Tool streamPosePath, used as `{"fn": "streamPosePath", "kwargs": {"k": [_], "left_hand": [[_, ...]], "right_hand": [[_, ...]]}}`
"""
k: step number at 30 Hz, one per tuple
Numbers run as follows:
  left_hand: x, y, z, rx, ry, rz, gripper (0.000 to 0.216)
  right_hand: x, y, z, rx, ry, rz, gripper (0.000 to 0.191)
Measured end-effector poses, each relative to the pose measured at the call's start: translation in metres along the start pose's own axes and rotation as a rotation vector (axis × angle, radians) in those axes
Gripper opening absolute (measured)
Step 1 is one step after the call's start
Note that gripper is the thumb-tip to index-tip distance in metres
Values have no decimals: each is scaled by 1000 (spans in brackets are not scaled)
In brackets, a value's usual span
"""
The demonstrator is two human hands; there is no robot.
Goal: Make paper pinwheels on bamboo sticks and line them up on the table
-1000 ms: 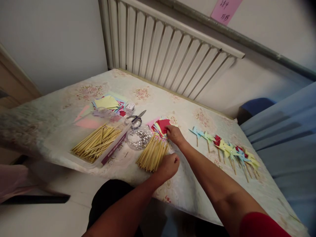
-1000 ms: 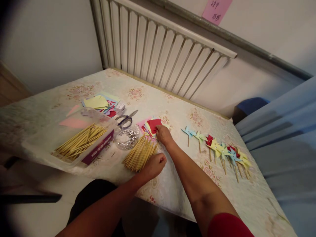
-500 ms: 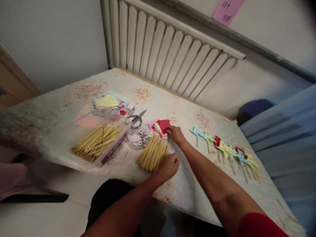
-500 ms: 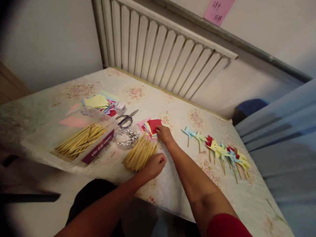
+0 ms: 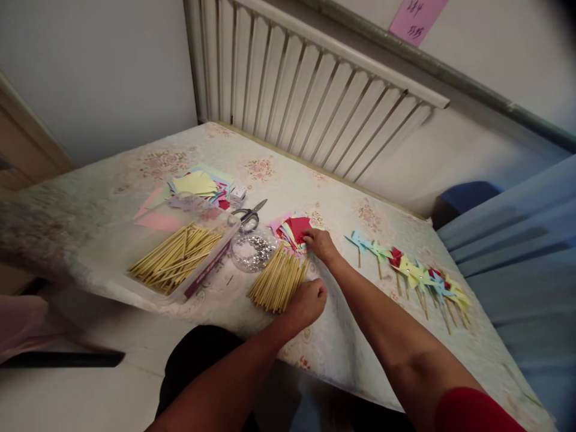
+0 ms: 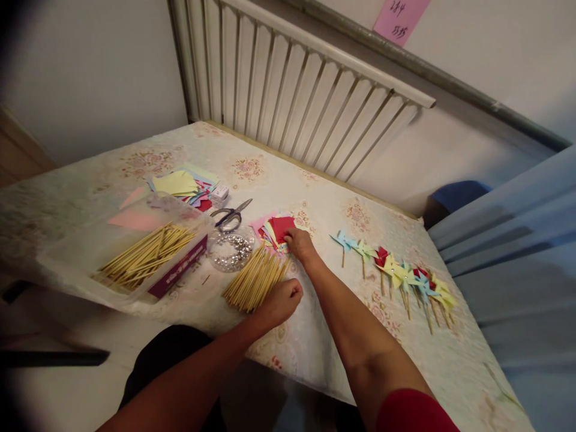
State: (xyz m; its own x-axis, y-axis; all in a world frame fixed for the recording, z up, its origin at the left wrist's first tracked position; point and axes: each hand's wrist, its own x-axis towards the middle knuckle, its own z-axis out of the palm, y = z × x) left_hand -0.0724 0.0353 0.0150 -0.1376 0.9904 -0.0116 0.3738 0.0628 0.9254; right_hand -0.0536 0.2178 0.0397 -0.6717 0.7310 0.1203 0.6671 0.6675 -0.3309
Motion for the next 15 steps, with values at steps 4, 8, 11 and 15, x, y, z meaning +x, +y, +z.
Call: {"fn": "streamPosePath", "kwargs": {"k": [4,8,11,15], "left_hand": [[1,0,0,6,-3,-5,15],[1,0,0,17,8,-4,15],[0,0,0,1,15,5,15],[0,0,0,1,25,20,15]], "right_hand": [[-1,-1,-1,-31,5,-25,23],[-1,-3,2,-122,43,-38,23],[-1,-4,5,-187,83,-15,22],[-1,-8,5,-189,164,73,21]]}}
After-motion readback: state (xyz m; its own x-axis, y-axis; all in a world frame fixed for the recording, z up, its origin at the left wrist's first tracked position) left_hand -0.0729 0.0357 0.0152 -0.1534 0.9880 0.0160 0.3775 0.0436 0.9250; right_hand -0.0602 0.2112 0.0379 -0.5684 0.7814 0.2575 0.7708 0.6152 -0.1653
